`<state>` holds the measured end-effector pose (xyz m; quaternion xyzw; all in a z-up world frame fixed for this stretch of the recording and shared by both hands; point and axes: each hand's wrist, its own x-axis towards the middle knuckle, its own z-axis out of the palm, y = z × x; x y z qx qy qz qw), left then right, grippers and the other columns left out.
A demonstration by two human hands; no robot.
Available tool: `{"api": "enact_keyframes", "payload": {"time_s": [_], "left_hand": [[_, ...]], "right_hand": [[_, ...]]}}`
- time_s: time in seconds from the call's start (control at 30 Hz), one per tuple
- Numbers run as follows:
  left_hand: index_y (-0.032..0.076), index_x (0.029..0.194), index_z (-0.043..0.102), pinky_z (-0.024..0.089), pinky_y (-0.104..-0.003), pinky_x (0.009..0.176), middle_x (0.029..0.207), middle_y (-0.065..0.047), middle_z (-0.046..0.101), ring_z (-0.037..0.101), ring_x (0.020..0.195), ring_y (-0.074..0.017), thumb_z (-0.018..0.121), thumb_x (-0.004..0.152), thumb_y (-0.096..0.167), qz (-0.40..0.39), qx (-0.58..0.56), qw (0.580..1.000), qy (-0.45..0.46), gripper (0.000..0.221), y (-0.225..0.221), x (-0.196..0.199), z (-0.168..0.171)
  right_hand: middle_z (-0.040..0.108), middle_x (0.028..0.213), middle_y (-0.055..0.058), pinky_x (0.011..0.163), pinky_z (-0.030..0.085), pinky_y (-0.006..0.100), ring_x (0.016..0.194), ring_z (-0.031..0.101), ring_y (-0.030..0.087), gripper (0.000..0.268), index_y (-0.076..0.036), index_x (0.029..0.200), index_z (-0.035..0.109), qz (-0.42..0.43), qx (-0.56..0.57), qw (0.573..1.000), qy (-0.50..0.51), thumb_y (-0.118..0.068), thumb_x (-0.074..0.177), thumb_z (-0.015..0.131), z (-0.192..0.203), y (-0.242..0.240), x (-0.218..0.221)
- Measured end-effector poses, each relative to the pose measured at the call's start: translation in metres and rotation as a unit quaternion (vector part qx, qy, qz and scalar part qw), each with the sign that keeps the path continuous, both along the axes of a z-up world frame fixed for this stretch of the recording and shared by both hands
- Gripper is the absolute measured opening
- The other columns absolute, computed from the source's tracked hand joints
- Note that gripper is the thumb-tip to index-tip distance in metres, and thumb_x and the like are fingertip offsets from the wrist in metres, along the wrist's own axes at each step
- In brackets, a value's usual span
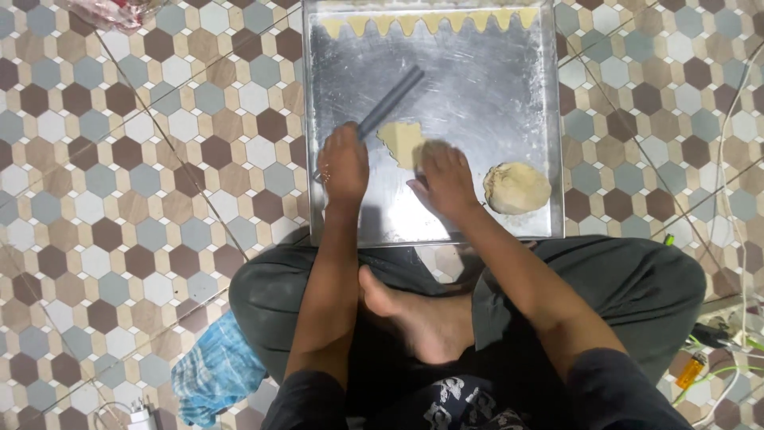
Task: Shaping small pieces of dough into triangles on a metal tray using a metal tool
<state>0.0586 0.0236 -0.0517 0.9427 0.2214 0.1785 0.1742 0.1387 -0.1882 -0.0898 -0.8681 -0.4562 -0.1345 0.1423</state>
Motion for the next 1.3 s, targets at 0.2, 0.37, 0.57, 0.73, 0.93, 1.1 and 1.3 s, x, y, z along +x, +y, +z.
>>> {"api": "enact_keyframes", "payload": {"time_s": [0.2, 0.37, 0.57, 0.73, 0.93, 1.1, 1.3], "left_hand": [[0.012, 0.125, 0.053, 0.051, -0.052, 0.085, 0.104, -0.010, 0.062, 0.064, 0.100, -0.0347, 0.061, 0.099, 0.017, 0.029, -0.087, 0.996, -0.011, 0.028, -0.008, -0.020, 0.018], [0.010, 0.121, 0.057, 0.052, -0.053, 0.083, 0.102, -0.012, 0.063, 0.065, 0.097, -0.0370, 0.064, 0.096, 0.018, -0.005, -0.082, 0.997, -0.004, 0.027, -0.011, -0.031, 0.029], [0.014, 0.116, 0.059, 0.054, -0.049, 0.080, 0.098, -0.007, 0.062, 0.066, 0.096, -0.0322, 0.065, 0.094, 0.021, -0.080, -0.005, 0.996, 0.044, 0.023, -0.016, -0.025, -0.010], [0.016, 0.108, 0.059, 0.054, -0.044, 0.078, 0.098, -0.005, 0.059, 0.065, 0.098, -0.0285, 0.063, 0.094, 0.021, -0.164, 0.074, 0.983, 0.043, 0.016, -0.039, -0.011, -0.039], [0.012, 0.111, 0.059, 0.056, -0.045, 0.083, 0.118, -0.012, 0.063, 0.065, 0.113, -0.0310, 0.064, 0.096, 0.015, -0.249, 0.087, 0.963, 0.054, 0.017, -0.058, -0.003, -0.016], [0.011, 0.115, 0.063, 0.052, -0.053, 0.104, 0.142, -0.020, 0.058, 0.052, 0.139, -0.0365, 0.080, 0.089, 0.037, -0.238, 0.128, 0.963, 0.004, 0.040, -0.051, -0.003, -0.047], [0.007, 0.148, 0.051, 0.041, -0.057, 0.114, 0.152, -0.021, 0.050, 0.044, 0.146, -0.0367, 0.069, 0.098, 0.040, -0.186, 0.133, 0.973, 0.013, 0.062, -0.049, 0.003, -0.041]], "right_hand": [[0.035, 0.156, 0.029, 0.120, 0.018, 0.062, 0.150, 0.028, 0.043, 0.085, 0.006, 0.148, 0.044, -0.137, -0.104, 0.963, 0.209, -0.053, 0.091, 0.068, 0.003, 0.036, 0.009], [0.027, 0.164, 0.026, 0.124, 0.012, 0.060, 0.156, 0.018, 0.040, 0.083, 0.000, 0.151, 0.041, -0.098, -0.144, 0.951, 0.254, -0.052, 0.091, 0.065, 0.026, 0.022, 0.007], [0.036, 0.162, 0.022, 0.122, 0.017, 0.062, 0.154, 0.027, 0.039, 0.075, -0.004, 0.147, 0.050, 0.002, -0.157, 0.964, 0.216, -0.049, 0.089, 0.064, 0.040, -0.019, 0.008], [0.059, 0.093, 0.004, 0.089, 0.047, 0.047, 0.096, 0.063, 0.031, 0.007, -0.013, 0.096, 0.067, -0.017, 0.077, 0.997, -0.018, -0.018, 0.091, 0.068, 0.032, -0.051, 0.012], [0.063, 0.130, 0.017, 0.107, 0.039, 0.058, 0.128, 0.057, 0.037, 0.035, -0.007, 0.126, 0.070, -0.008, 0.085, 0.995, -0.042, -0.031, 0.103, 0.061, 0.004, -0.027, 0.033], [0.042, 0.159, 0.024, 0.122, 0.022, 0.061, 0.153, 0.031, 0.039, 0.053, -0.009, 0.151, 0.050, -0.090, -0.116, 0.977, 0.157, -0.042, 0.113, 0.032, 0.008, -0.012, 0.028], [0.051, 0.150, 0.030, 0.115, 0.030, 0.061, 0.145, 0.042, 0.045, 0.058, -0.002, 0.150, 0.052, -0.083, -0.063, 0.993, 0.050, -0.043, 0.111, 0.042, 0.006, -0.008, 0.036]]}}
